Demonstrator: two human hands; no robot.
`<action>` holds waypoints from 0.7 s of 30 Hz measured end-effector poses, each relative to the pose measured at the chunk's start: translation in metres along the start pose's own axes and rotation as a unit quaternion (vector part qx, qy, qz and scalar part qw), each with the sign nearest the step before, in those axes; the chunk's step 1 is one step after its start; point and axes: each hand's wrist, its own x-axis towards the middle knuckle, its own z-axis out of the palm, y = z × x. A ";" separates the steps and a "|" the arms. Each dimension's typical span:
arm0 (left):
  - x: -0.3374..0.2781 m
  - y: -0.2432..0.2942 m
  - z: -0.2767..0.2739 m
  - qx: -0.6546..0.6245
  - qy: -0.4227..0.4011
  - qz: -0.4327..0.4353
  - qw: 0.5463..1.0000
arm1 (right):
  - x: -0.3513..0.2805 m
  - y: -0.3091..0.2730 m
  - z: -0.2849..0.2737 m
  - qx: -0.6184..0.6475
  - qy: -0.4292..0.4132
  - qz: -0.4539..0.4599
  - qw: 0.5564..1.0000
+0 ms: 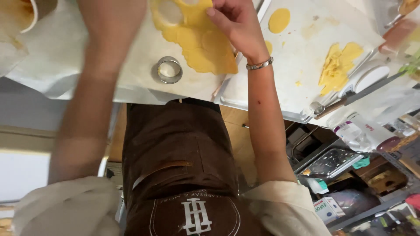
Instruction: Cutting round shapes from dough and rolling out dough scraps using a rolling pin.
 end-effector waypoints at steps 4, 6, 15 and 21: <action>-0.009 0.099 -0.008 0.081 0.055 0.150 0.984 | 0.000 -0.002 0.003 0.041 0.014 0.017 0.999; -0.014 0.110 0.011 0.091 0.063 0.179 0.978 | -0.003 0.003 0.007 0.068 0.021 0.037 0.997; -0.013 0.090 0.022 0.210 0.093 0.269 0.935 | -0.004 -0.006 0.016 0.159 0.041 0.047 0.985; -0.010 0.089 0.030 0.168 0.070 0.288 0.940 | 0.004 -0.008 0.014 0.118 0.074 0.044 0.989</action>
